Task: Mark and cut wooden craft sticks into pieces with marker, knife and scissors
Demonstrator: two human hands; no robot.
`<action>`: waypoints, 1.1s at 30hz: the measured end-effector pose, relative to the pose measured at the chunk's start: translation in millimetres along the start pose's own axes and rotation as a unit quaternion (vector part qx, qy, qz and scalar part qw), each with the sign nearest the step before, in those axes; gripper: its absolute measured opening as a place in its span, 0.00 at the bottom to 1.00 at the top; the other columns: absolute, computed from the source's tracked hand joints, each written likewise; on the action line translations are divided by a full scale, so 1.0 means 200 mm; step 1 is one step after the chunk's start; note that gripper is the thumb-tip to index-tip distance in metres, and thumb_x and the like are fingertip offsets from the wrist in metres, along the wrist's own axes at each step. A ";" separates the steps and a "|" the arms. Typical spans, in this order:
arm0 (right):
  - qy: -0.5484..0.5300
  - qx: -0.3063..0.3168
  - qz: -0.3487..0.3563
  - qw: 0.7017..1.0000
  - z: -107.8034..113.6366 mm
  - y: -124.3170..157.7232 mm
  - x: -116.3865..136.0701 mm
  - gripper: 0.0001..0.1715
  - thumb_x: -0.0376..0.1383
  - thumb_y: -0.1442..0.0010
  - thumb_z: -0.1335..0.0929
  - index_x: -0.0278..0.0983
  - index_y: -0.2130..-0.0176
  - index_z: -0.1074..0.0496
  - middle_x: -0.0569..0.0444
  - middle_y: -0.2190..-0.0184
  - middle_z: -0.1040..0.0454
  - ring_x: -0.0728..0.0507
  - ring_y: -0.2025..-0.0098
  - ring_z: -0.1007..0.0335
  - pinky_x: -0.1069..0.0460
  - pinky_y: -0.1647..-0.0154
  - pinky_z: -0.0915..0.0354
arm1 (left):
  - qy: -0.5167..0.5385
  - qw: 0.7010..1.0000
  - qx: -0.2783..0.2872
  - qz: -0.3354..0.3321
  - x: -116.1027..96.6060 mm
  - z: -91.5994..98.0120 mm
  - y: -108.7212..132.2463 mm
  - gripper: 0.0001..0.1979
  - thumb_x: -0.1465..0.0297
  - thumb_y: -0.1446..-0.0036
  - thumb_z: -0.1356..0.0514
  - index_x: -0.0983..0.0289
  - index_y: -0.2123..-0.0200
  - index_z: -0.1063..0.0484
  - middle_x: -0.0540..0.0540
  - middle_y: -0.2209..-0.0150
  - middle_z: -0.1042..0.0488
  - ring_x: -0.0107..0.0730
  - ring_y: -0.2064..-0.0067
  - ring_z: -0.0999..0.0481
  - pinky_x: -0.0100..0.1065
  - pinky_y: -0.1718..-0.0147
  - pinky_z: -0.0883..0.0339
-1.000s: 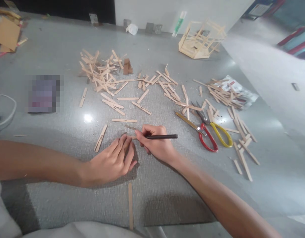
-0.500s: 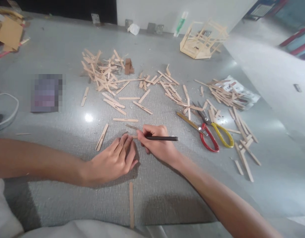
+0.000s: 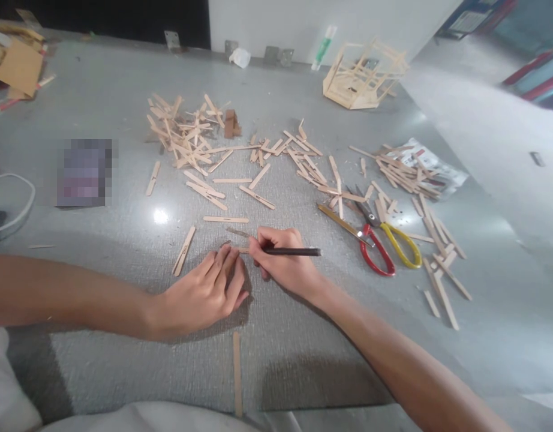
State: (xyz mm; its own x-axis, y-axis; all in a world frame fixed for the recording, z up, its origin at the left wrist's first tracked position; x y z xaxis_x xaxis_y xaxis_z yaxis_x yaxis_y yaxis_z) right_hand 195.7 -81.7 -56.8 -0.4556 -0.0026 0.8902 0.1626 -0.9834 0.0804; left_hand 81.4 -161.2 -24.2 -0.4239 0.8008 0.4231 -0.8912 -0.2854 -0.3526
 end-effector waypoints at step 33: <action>-0.046 -0.005 -0.019 0.999 0.00 -0.01 -0.02 0.28 0.47 0.34 0.28 0.39 0.80 0.35 0.60 0.89 0.33 0.52 0.88 0.39 0.55 0.84 0.42 | -0.005 1.000 0.000 -0.003 0.01 0.01 -0.01 0.23 0.64 0.26 0.48 0.82 0.50 0.23 0.74 0.55 0.17 0.53 0.51 0.15 0.42 0.53 0.23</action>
State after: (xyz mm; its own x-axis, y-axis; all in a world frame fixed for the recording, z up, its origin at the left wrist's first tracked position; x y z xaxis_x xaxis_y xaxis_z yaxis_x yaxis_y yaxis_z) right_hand 197.8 -79.4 -60.4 -0.3790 0.0519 0.9239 0.1366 -0.9843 0.1114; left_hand 81.6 -161.3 -21.4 -0.4209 0.7965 0.4341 -0.8935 -0.2814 -0.3501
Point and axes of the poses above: each hand's wrist, its own y-axis away from the middle knuckle, its own z-axis out of the back of the hand, x = y × z, the point moved 9 cm from there along -y, towards the middle knuckle
